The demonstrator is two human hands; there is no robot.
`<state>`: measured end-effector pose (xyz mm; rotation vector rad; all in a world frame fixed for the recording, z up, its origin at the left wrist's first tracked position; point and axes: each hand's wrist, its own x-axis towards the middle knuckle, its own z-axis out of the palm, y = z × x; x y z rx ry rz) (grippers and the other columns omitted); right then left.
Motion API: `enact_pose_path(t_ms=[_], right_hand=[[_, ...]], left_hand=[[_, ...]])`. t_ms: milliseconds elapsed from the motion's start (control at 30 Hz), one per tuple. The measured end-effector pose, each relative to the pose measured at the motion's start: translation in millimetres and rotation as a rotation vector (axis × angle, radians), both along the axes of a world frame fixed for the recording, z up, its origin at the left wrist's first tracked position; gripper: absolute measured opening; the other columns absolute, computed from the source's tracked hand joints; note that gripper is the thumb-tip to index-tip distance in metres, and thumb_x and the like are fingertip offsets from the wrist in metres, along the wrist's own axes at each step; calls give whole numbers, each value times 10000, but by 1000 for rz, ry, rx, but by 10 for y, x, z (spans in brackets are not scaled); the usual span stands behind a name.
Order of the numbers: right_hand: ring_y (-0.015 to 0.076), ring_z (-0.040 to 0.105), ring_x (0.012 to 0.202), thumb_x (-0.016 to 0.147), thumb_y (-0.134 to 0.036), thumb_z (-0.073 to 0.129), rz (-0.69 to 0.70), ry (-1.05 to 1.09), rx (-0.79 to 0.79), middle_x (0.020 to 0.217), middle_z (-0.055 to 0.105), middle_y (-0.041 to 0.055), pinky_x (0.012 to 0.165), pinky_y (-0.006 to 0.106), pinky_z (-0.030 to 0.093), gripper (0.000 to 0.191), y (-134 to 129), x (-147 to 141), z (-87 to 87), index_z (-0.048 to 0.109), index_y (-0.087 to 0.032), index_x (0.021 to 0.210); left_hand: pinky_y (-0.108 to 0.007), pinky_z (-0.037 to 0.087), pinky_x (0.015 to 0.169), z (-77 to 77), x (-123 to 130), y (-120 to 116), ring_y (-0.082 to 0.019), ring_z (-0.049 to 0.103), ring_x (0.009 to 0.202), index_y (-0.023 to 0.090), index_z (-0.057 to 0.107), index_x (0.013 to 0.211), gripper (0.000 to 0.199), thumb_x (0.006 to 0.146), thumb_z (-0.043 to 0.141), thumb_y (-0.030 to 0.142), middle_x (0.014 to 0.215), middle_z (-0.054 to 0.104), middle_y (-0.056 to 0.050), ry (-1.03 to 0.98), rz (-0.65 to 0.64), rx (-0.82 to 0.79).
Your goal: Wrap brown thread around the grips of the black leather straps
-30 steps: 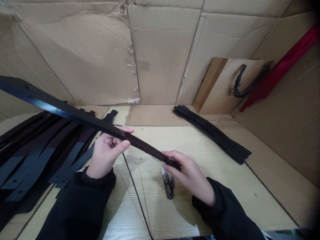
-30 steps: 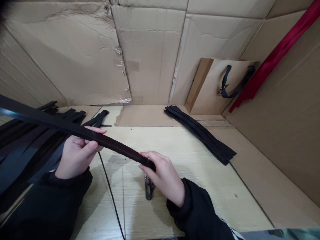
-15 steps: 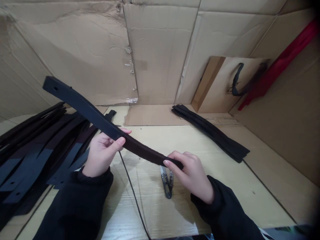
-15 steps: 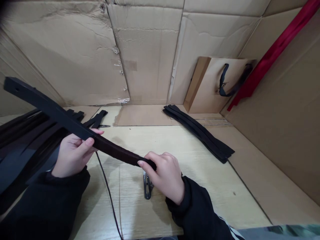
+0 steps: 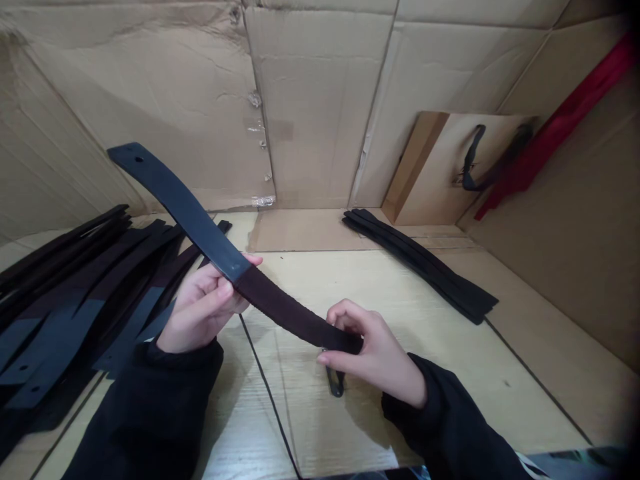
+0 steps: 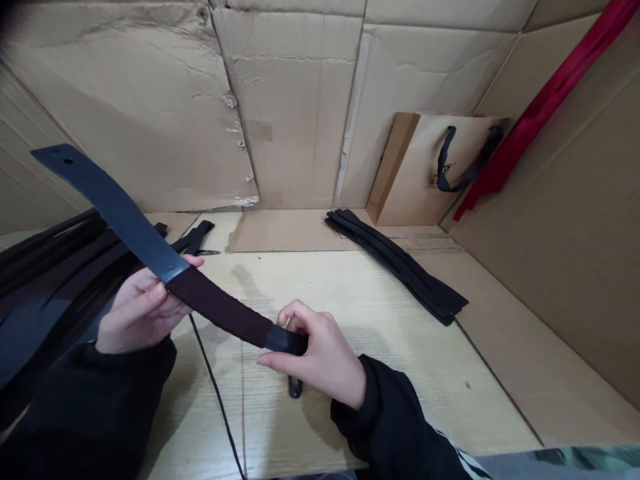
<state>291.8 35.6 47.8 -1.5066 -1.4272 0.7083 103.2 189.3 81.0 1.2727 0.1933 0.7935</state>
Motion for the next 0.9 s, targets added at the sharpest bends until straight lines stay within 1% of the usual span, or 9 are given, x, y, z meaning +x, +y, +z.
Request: enact_pose_path(t_ms=[67, 167, 267, 367, 433, 567, 700, 767, 900], right_hand=[[101, 542, 608, 669, -314, 757, -55, -111, 115, 708, 574, -18, 556, 219, 422, 311, -3, 9, -9, 510, -177, 797], [109, 600, 641, 762, -287, 695, -96, -306, 291, 745, 632, 4, 570, 212, 464, 213, -8, 39, -33, 540, -167, 845], [151, 663, 755, 848, -300, 618, -144, -500, 433, 872, 693, 64, 665, 251, 525, 216, -4, 66, -64, 547, -141, 976], [189, 672, 862, 903, -273, 540, -223, -647, 519, 972, 701, 108, 753, 305, 537, 198, 10, 74, -78, 545, -122, 1031], [176, 669, 791, 927, -239, 488, -245, -671, 531, 926, 708, 91, 701, 301, 528, 151, 13, 69, -72, 556, -132, 1008], [143, 597, 602, 944, -228, 425, -236, -557, 443, 705, 662, 28, 583, 280, 457, 170, -14, 40, -48, 569, -157, 890], [112, 548, 556, 952, -262, 394, -138, -278, 251, 639, 601, 1, 561, 244, 421, 244, -39, -7, -44, 558, -169, 796], [98, 532, 535, 955, -293, 386, -93, -145, 171, 626, 578, -3, 546, 230, 412, 292, -36, -27, -46, 545, -169, 743], [90, 516, 507, 953, -348, 375, -29, 46, 63, 601, 541, -4, 509, 221, 399, 352, -16, -45, -47, 519, -163, 690]], left_hand=[[-169, 212, 482, -23, -5, 22, -13, 165, 414, 219, 667, 1101, 329, 789, 592, 292, 515, 117, 82, -6, 12, 22], [-163, 214, 476, -51, -16, 51, -12, 163, 424, 222, 661, 1114, 335, 791, 593, 283, 534, 121, 79, 9, 45, 36], [-164, 251, 481, -59, -14, 64, -13, 216, 436, 217, 669, 1111, 346, 773, 621, 275, 536, 155, 74, 23, 108, 60], [-168, 278, 470, -61, 14, 69, -18, 273, 446, 200, 687, 1090, 361, 739, 662, 280, 523, 223, 67, 10, 190, 100], [-168, 269, 447, -66, 39, 67, -21, 284, 441, 192, 709, 1048, 339, 718, 684, 267, 504, 259, 65, -7, 248, 127], [-167, 278, 441, -73, 70, 45, -20, 287, 431, 201, 743, 953, 249, 715, 694, 256, 469, 278, 65, -20, 313, 118], [-167, 281, 443, -64, 79, 22, -16, 253, 427, 207, 744, 904, 208, 703, 702, 243, 468, 233, 76, -54, 288, 69], [-168, 266, 435, -56, 83, 16, -18, 237, 422, 214, 739, 915, 217, 705, 696, 243, 472, 222, 77, -70, 262, 66], [-167, 226, 445, -51, 85, 8, -19, 167, 422, 216, 703, 1044, 284, 797, 592, 299, 493, 134, 83, -107, 143, 78]])
